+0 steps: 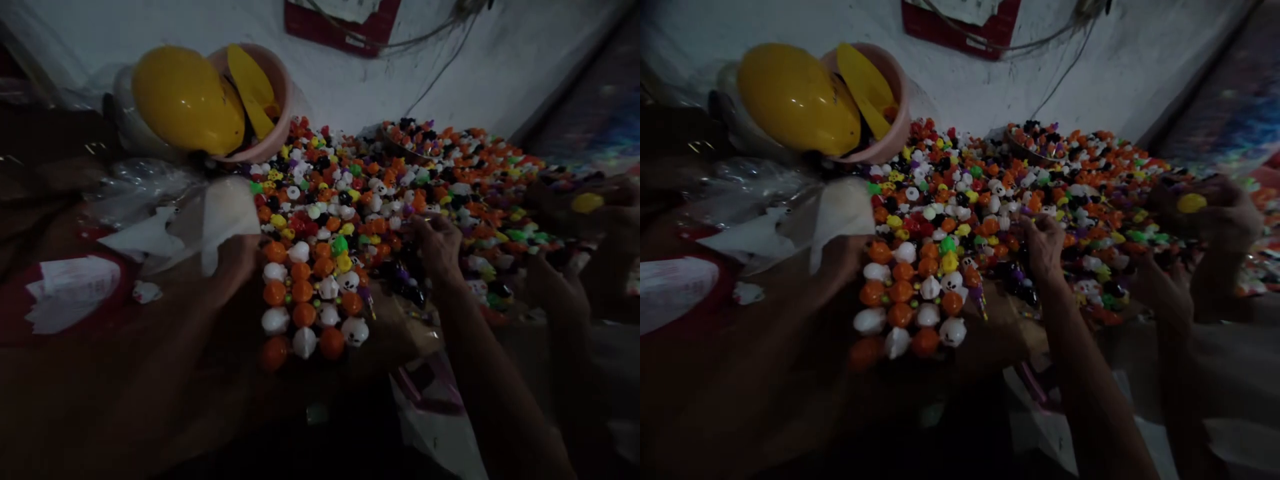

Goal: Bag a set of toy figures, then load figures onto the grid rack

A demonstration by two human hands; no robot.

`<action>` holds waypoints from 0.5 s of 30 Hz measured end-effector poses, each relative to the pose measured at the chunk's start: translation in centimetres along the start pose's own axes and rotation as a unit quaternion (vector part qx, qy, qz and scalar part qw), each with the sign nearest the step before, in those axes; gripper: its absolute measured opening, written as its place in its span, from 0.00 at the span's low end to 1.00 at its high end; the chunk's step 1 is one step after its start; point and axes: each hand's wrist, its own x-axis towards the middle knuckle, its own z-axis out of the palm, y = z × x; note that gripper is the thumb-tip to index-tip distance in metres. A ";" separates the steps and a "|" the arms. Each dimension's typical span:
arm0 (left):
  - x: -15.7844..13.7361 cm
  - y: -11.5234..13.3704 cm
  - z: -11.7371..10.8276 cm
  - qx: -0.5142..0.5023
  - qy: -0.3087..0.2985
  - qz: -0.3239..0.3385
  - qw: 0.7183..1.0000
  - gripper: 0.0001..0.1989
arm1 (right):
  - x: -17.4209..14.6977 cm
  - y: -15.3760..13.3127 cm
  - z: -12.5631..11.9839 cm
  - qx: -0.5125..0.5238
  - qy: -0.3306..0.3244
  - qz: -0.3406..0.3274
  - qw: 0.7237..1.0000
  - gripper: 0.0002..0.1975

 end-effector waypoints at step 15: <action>10.7 6.5 1.4 0.134 -0.184 0.155 0.961 0.22 | -16.6 7.4 -5.1 -0.295 -0.077 -0.148 0.941 0.10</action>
